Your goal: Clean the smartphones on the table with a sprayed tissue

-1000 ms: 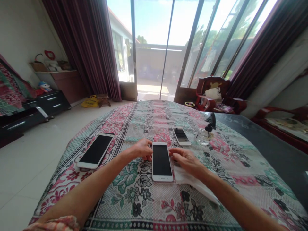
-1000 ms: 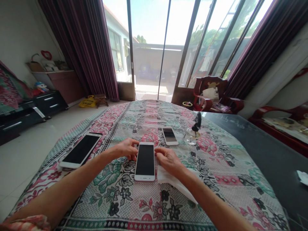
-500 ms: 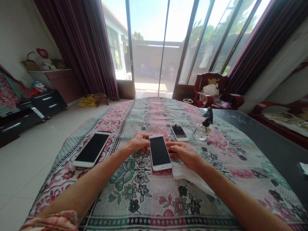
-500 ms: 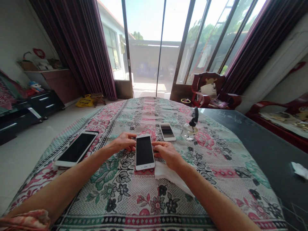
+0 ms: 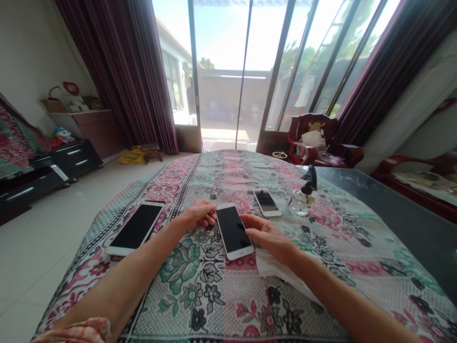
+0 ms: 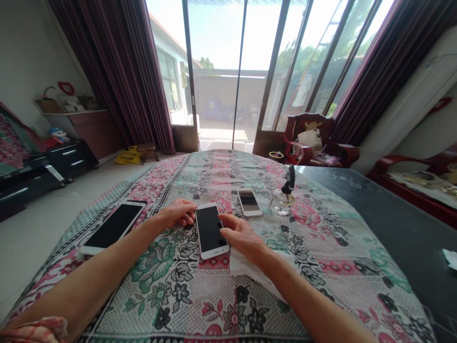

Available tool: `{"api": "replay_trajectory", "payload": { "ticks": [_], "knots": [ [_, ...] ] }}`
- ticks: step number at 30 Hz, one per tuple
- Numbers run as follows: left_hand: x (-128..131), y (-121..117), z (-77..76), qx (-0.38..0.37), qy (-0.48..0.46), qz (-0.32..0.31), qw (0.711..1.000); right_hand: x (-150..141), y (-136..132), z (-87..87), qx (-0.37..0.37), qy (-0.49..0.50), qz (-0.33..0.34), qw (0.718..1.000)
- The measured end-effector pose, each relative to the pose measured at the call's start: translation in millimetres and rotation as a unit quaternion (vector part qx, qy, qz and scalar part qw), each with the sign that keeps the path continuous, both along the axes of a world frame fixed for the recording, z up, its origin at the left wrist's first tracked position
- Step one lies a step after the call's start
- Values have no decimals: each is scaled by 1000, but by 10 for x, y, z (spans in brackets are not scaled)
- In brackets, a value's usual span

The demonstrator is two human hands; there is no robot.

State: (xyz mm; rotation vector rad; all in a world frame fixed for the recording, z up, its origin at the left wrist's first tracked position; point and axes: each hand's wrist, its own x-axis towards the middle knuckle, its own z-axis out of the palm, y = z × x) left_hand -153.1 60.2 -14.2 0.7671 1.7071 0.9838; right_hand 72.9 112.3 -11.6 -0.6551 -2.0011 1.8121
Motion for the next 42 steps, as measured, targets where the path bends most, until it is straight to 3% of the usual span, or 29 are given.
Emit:
{"api": "replay_trajectory", "payload": {
  "ticks": [4,7,9,13,18,21,23,25,28,31,33,36,38,40,42],
  "knots": [
    [-43,3,4,-5,-33,5,999,-27,-135,-80,151,-77,-40,985],
    [-40,10,-5,0,-38,27,999,-35,-314,-156,311,-127,-73,939],
    [-41,18,-15,3,-40,40,998,-52,-422,-189,373,-149,-78,913],
    [-82,38,-44,5,-39,55,998,-157,-511,-193,406,-205,-86,886],
    [-227,14,-33,-7,-16,57,998,-311,-328,-132,408,-242,-61,878],
    [-347,-30,10,-34,9,19,999,-304,-122,-58,424,-235,-1,875],
    [-410,-49,32,-38,81,-5,996,-256,2,11,447,-213,72,866],
    [-437,-52,33,9,182,-6,983,-202,90,82,464,-200,143,851],
    [-412,-38,-4,136,279,-15,951,-162,164,147,481,-200,213,826],
    [-363,-38,-48,188,286,-106,933,-189,218,120,510,-187,239,805],
    [-342,-50,-60,177,255,-176,934,-220,254,66,546,-162,189,800],
    [-327,-76,-37,133,215,-223,941,-240,277,-13,573,-121,-2,810],
    [-312,-92,0,94,211,-228,946,-223,251,-43,546,-122,-106,822],
    [-286,-106,48,47,216,-214,951,-192,193,-61,494,-154,-130,846],
    [-256,-119,96,5,224,-195,955,-165,122,-79,426,-184,-104,880]
  ]
}}
